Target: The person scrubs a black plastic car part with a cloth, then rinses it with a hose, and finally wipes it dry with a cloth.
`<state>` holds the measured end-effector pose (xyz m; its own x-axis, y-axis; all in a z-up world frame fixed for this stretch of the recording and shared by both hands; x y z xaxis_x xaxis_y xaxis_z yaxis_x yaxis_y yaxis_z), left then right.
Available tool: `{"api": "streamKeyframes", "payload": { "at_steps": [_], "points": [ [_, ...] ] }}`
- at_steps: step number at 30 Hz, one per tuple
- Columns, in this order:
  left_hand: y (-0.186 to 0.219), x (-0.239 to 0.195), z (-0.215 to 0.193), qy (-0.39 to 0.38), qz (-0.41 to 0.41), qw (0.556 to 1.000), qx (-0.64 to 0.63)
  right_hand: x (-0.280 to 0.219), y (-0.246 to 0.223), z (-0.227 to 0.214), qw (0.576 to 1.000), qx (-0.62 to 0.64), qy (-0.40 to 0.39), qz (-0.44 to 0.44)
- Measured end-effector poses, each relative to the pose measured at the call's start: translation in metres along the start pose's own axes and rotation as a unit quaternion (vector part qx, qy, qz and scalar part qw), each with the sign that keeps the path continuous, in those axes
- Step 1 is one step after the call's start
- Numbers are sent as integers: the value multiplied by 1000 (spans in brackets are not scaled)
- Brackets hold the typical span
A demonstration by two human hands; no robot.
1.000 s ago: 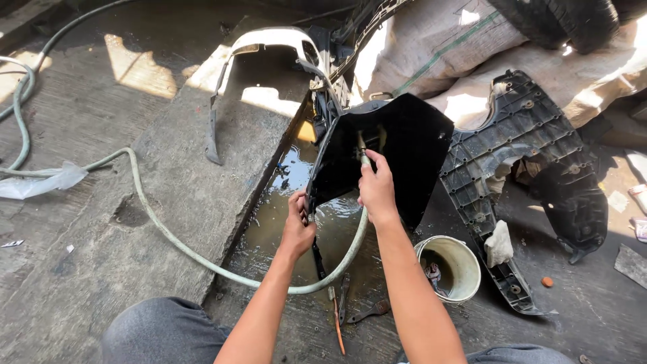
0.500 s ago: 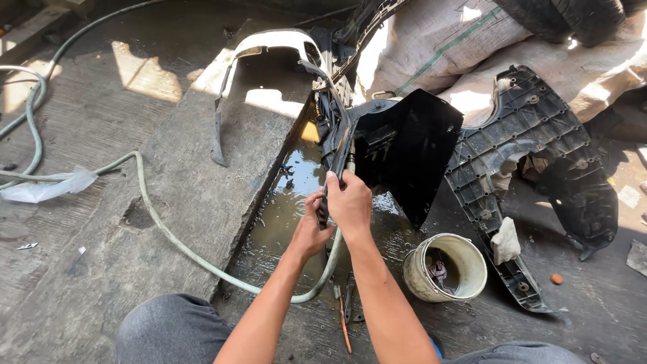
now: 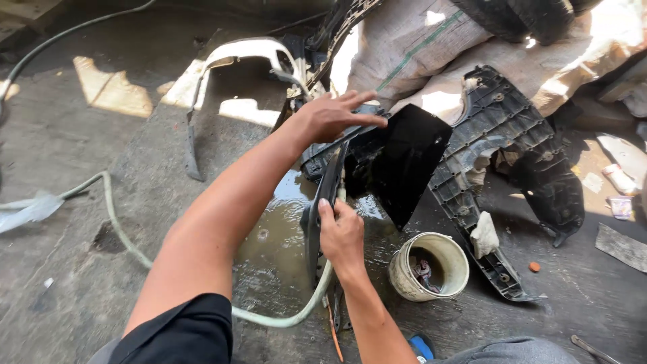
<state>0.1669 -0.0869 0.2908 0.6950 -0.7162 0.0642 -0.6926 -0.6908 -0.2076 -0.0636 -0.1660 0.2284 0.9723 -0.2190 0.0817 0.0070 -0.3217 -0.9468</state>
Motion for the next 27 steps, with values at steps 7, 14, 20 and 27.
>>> {"api": "streamKeyframes", "payload": {
  "at_steps": [7,14,20,27],
  "points": [
    [13,35,6,51,201,975,79,13,58,-1,998,53,-18,-11],
    [-8,-2,-1,70,236,954,172,9,91,-7,990,140,-4,33],
    [-35,-32,-9,89,212,961,154,17,109,-20,975,214,-9,53],
    [-54,-85,-24,120,187,968,116,11,79,-54,970,234,-3,61]
  ]
}}
Point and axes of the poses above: each hand's wrist, its own x-axis towards the middle knuckle, its own z-axis out of the palm, y = z × x, the point moved 3 cm from there along x, towards the middle knuckle, and after that the axes turned 2 degrees about y, right-handed, at the moved point
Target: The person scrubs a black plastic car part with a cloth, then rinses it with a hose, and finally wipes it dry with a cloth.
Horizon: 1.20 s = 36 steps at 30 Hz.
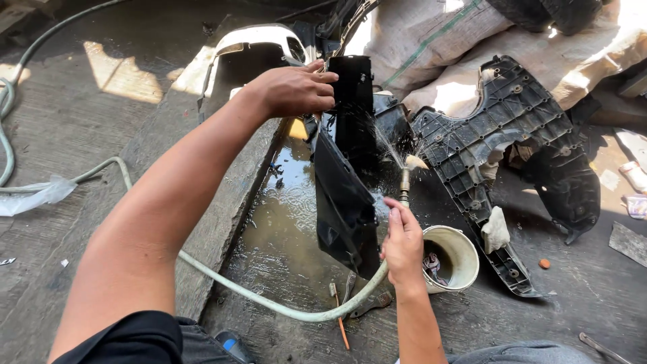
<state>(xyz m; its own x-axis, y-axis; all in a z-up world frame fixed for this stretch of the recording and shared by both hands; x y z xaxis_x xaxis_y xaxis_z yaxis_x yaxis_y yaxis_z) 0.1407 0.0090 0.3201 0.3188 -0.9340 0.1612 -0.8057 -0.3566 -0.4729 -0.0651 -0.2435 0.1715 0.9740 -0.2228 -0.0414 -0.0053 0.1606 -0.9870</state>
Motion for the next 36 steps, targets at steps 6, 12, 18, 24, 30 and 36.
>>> {"api": "streamKeyframes", "payload": {
  "at_steps": [6,12,18,24,30,36],
  "points": [
    [5,-26,-38,11,-10,1000,-12,-1,-10,-5,1000,-14,-7,4],
    [13,-51,-60,5,-67,997,-35,12,13,-18,999,19,12,32],
    [14,-54,-63,28,-75,997,-14,21,14,-29,998,-18,49,43],
    [3,-36,-24,29,-170,985,-30,32,24,-36,997,22,61,33],
    [10,10,10,13,-218,974,-58,36,7,-5,1000,17,0,-6],
    [3,53,53,2,-235,972,-14,36,-23,33,991,-46,-41,-118]
  ]
}}
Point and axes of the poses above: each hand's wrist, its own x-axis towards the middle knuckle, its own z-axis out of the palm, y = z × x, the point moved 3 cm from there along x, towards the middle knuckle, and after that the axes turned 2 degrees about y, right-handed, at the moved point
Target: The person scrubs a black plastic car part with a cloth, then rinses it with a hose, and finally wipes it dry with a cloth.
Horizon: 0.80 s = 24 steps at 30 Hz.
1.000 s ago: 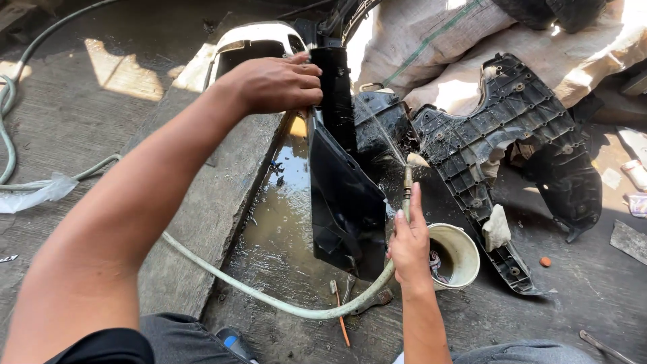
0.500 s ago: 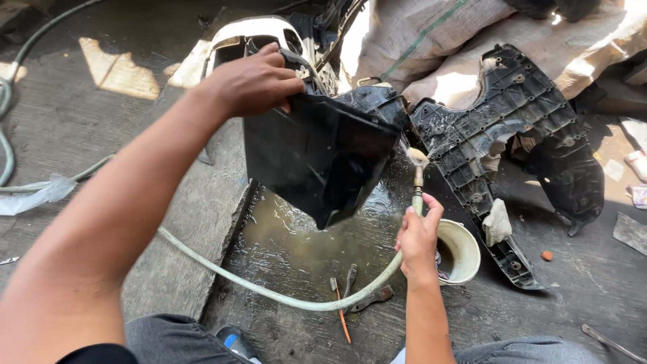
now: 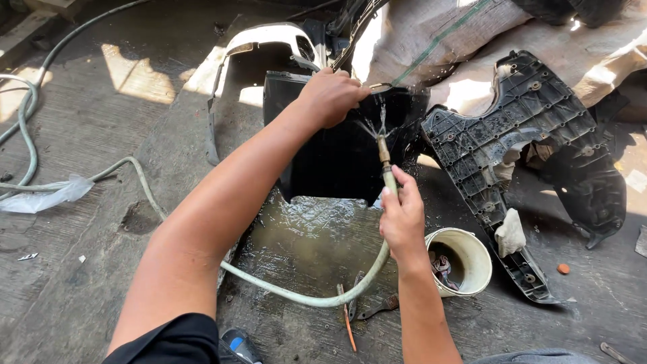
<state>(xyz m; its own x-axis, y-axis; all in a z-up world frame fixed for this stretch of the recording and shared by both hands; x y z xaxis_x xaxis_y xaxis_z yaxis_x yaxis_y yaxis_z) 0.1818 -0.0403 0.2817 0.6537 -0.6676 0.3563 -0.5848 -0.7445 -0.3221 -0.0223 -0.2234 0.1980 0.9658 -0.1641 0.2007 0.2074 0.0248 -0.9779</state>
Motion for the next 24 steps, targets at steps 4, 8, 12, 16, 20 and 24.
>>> {"api": "streamKeyframes", "payload": {
  "at_steps": [4,8,12,16,20,24],
  "points": [
    [-6,17,16,-24,-45,998,-29,18,6,8,1000,8,26,-5],
    [2,12,-12,-51,-134,987,-78,16,-7,24,997,8,-54,56],
    [0,12,-4,-8,-145,981,-126,2,-11,43,990,-2,-127,62],
    [-1,21,1,-25,-164,973,-157,-14,-16,64,988,-73,-139,0],
    [-9,35,26,63,-104,975,-186,-23,7,81,977,-123,-172,12],
    [-15,40,35,67,-147,957,-241,-23,-9,89,982,-113,-152,-21]
  ]
}}
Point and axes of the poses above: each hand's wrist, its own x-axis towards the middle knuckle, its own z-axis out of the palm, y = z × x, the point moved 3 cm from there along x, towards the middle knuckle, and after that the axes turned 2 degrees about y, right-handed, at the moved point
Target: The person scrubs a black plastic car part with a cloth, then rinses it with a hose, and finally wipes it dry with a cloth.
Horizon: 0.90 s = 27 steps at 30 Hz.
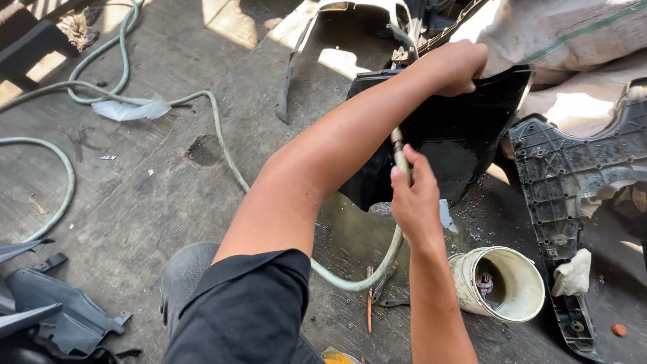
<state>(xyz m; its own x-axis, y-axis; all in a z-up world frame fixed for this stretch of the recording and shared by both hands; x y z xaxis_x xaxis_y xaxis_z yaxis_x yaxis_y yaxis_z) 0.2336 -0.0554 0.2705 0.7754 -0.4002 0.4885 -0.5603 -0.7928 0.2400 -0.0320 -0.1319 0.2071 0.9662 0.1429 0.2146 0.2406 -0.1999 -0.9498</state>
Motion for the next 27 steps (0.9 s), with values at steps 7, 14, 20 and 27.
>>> {"api": "streamKeyframes", "payload": {
  "at_steps": [7,14,20,27],
  "points": [
    [0,11,1,-41,8,999,-27,6,-7,19,993,-108,-32,35],
    [-2,20,15,-13,75,996,-50,15,-14,30,992,-109,3,-57],
    [-11,21,12,40,80,996,-12,-5,66,43,990,-126,-20,63],
    [-10,26,17,74,77,994,-2,-33,158,53,965,-32,-49,254]
  ]
}}
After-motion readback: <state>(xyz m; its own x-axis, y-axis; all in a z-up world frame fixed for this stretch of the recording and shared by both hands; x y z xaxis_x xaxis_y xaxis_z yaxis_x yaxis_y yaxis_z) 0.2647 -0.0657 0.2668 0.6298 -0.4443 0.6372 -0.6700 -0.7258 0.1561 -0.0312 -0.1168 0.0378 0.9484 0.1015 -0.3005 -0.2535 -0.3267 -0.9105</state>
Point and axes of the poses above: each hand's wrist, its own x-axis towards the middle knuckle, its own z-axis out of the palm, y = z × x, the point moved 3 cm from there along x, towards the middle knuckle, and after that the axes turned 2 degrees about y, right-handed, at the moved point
